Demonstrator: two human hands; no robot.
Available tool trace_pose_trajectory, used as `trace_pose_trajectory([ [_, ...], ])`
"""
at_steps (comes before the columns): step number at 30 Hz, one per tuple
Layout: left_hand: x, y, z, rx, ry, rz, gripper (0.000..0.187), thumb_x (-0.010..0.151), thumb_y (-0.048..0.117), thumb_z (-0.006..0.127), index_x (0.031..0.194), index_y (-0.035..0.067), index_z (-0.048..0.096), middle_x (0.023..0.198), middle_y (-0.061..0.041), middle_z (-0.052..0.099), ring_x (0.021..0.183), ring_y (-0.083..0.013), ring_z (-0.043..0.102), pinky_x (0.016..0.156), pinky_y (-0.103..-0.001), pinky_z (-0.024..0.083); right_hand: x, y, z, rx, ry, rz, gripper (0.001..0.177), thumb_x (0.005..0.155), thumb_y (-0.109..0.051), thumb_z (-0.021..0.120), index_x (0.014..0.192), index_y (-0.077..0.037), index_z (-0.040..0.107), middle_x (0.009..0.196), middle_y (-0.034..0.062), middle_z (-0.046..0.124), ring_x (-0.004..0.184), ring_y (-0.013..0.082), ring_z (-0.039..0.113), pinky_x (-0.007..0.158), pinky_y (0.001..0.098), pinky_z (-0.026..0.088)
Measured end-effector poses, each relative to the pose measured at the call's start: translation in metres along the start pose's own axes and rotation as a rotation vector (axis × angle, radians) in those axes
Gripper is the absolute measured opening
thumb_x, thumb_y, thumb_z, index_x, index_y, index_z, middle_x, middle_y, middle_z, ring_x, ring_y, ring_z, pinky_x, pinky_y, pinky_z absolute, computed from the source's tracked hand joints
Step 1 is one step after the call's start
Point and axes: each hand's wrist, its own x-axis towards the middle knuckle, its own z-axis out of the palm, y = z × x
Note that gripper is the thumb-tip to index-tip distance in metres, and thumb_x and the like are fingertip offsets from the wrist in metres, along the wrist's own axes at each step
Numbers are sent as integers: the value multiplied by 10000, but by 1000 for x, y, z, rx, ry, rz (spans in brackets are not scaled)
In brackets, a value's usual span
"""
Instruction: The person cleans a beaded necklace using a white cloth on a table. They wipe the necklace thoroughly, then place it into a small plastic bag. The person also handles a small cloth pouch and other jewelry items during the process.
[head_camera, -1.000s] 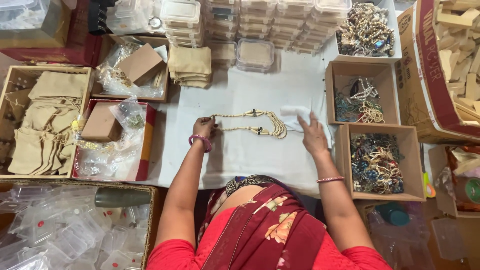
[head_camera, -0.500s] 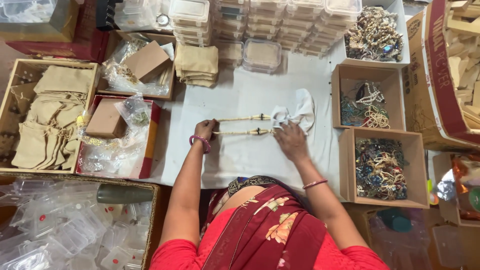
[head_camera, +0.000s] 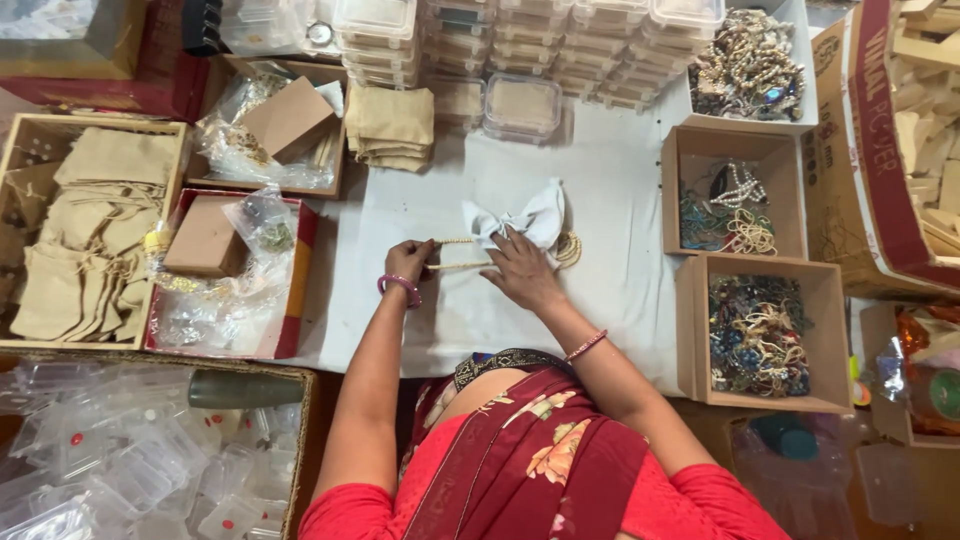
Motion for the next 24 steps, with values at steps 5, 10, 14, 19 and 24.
trace_pose_trajectory([
  [5, -18, 17, 4, 83, 2, -1, 314, 910, 313, 773, 889, 2, 731, 700, -45, 663, 530, -123, 582, 470, -291, 512, -41, 57, -1, -276, 66, -2, 625, 1029, -529, 416, 1485, -106, 472, 1615, 113, 391, 1540, 288, 202, 1258, 493, 117],
  [10, -32, 29, 11, 154, -1, 12, 312, 898, 324, 794, 876, 15, 755, 703, -48, 677, 533, -110, 591, 466, -274, 508, -61, 105, -18, -198, -53, 111, 565, 1032, -490, 467, 1477, -146, 520, 1581, 65, 399, 1527, 255, 232, 1258, 496, 98],
  [14, -21, 25, 11, 395, -98, 33, 346, 863, 410, 797, 923, 69, 790, 755, -51, 723, 640, -157, 657, 621, -333, 537, -55, 127, -37, 62, 9, 550, 338, 1133, -407, 531, 1344, -186, 675, 1565, 12, 537, 1536, 258, 407, 1348, 445, 235],
  [19, -21, 62, 52, 768, -231, 314, 451, 924, 528, 687, 970, 87, 767, 859, -101, 744, 781, -226, 690, 760, -397, 530, -9, 89, -86, -101, 125, 625, 524, 824, -367, 785, 1303, -180, 682, 1487, 218, 510, 1380, 414, 429, 1143, 588, 295],
  [24, -93, 156, 96, 283, -344, 662, 514, 1006, 563, 542, 898, 84, 693, 783, -70, 732, 713, -169, 682, 666, -342, 521, 12, 51, -92, 822, 42, 329, 295, 889, -212, 778, 1141, -73, 719, 978, 47, 765, 894, 109, 670, 823, 272, 540],
])
